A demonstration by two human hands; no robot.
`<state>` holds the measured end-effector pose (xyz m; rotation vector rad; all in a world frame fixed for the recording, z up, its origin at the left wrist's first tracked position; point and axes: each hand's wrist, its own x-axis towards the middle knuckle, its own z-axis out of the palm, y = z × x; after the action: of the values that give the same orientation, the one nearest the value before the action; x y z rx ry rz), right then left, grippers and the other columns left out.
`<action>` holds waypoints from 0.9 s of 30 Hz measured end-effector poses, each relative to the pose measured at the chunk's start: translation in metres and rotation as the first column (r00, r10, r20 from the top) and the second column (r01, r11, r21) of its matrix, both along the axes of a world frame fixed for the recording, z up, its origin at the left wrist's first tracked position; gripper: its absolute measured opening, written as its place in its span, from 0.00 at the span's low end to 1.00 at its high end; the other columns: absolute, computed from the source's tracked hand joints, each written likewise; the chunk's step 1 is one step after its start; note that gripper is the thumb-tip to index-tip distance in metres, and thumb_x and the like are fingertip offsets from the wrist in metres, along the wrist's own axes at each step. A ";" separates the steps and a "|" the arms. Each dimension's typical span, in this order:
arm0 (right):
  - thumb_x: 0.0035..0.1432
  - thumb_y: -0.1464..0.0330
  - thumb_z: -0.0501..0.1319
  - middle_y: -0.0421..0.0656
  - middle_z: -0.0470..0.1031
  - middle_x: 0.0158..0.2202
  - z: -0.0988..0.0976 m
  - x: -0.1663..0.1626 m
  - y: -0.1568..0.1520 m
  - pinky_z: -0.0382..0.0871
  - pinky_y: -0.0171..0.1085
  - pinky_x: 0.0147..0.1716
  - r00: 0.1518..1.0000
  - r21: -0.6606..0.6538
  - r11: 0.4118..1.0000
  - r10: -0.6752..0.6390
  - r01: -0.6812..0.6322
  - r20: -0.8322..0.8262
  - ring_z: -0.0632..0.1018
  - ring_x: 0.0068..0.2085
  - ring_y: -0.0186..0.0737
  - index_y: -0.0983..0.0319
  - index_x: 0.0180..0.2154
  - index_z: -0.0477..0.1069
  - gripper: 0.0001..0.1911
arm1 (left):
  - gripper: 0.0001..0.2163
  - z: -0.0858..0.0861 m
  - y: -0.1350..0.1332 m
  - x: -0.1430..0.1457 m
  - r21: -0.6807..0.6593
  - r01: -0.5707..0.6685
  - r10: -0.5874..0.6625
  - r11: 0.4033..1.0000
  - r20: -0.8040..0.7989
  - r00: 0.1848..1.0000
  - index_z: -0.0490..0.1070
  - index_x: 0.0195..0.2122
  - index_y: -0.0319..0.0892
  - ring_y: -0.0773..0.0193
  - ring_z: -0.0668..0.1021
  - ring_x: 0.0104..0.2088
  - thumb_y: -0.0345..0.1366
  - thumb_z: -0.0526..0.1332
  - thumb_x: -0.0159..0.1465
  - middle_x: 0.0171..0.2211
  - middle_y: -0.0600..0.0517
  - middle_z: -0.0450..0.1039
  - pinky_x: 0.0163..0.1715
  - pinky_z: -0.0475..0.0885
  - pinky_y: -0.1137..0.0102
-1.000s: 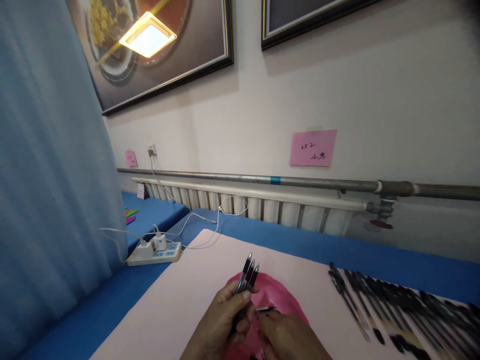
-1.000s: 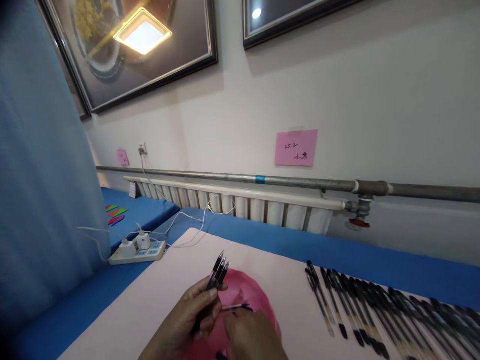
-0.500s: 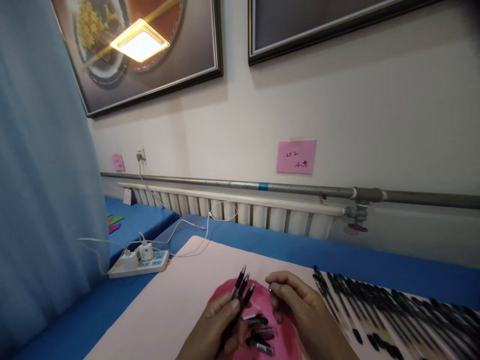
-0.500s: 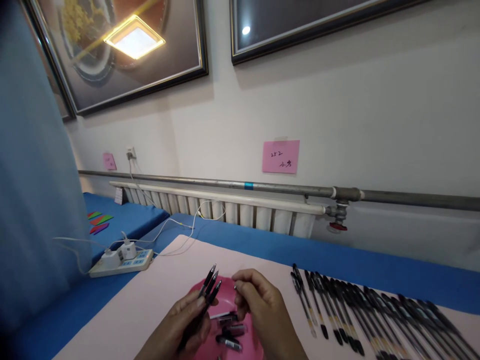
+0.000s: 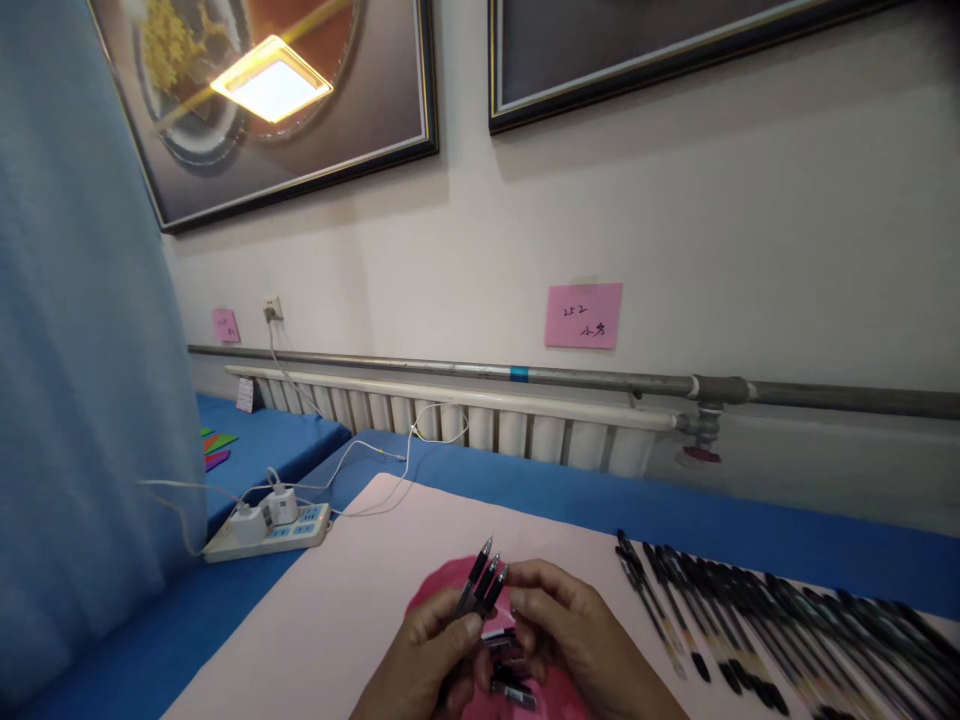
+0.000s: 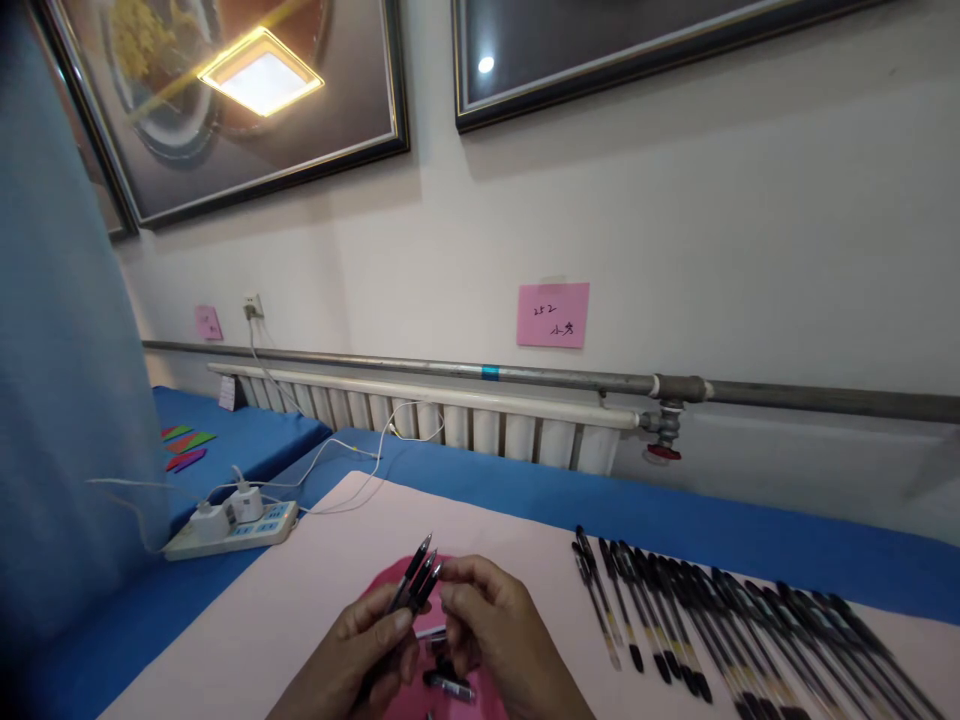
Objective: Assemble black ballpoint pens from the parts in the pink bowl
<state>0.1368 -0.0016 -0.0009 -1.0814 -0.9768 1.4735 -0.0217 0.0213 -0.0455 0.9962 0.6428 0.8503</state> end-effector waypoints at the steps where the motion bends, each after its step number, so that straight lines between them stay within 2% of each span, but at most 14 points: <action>1: 0.44 0.64 0.61 0.33 0.66 0.15 -0.002 -0.001 0.001 0.57 0.30 0.17 1.000 0.004 1.000 0.013 -0.013 0.018 0.64 0.15 0.28 0.64 0.33 0.70 0.13 | 0.17 -0.001 0.000 0.000 0.011 0.008 -0.008 1.000 0.000 1.000 0.70 0.41 0.37 0.78 0.59 0.10 0.43 0.64 0.55 0.17 0.55 0.70 0.11 0.43 0.78; 8: 0.46 0.60 0.62 0.33 0.66 0.14 -0.015 0.000 0.006 0.56 0.29 0.16 1.000 0.030 0.999 0.013 -0.013 0.004 0.65 0.15 0.28 0.62 0.26 0.66 0.12 | 0.12 0.011 -0.008 0.002 -0.019 0.077 -0.077 0.997 0.001 0.997 0.72 0.33 0.38 0.78 0.60 0.10 0.44 0.61 0.58 0.20 0.54 0.71 0.09 0.44 0.78; 15: 0.46 0.61 0.63 0.33 0.66 0.14 -0.023 0.002 0.010 0.56 0.29 0.15 0.998 -0.017 1.000 -0.004 0.003 -0.060 0.63 0.14 0.27 0.62 0.23 0.64 0.12 | 0.29 0.014 -0.012 -0.001 -0.202 0.105 -0.111 0.974 -0.021 0.994 0.74 0.24 0.32 0.75 0.62 0.08 0.53 0.46 0.63 0.11 0.50 0.65 0.09 0.50 0.78; 19: 0.45 0.61 0.64 0.34 0.66 0.14 -0.028 0.002 0.012 0.55 0.29 0.15 0.999 -0.016 1.000 -0.022 0.022 -0.049 0.63 0.14 0.27 0.63 0.24 0.66 0.13 | 0.27 0.016 -0.013 0.000 -0.266 0.162 -0.155 0.950 0.049 0.987 0.74 0.30 0.31 0.70 0.69 0.12 0.51 0.46 0.63 0.18 0.45 0.72 0.10 0.60 0.77; 24: 0.45 0.61 0.64 0.33 0.65 0.15 -0.030 0.003 0.013 0.55 0.28 0.14 0.997 -0.028 0.999 -0.032 0.030 -0.069 0.63 0.14 0.26 0.63 0.26 0.68 0.12 | 0.14 0.015 -0.013 -0.001 -0.234 0.172 -0.150 0.957 0.109 0.983 0.71 0.42 0.34 0.63 0.77 0.22 0.39 0.57 0.61 0.30 0.42 0.77 0.16 0.70 0.73; 27: 0.45 0.62 0.64 0.34 0.65 0.15 -0.029 0.004 0.012 0.55 0.28 0.14 0.995 -0.029 0.999 -0.038 0.035 -0.093 0.62 0.14 0.26 0.63 0.26 0.67 0.12 | 0.13 0.015 -0.014 -0.003 -0.233 0.189 -0.166 0.954 0.113 0.980 0.70 0.44 0.34 0.60 0.79 0.25 0.34 0.58 0.59 0.34 0.39 0.77 0.20 0.72 0.71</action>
<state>0.1403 0.0108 -0.0299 -1.0352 -0.8692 1.4977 -0.0242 0.0075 -0.0303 0.7747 0.5542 0.6373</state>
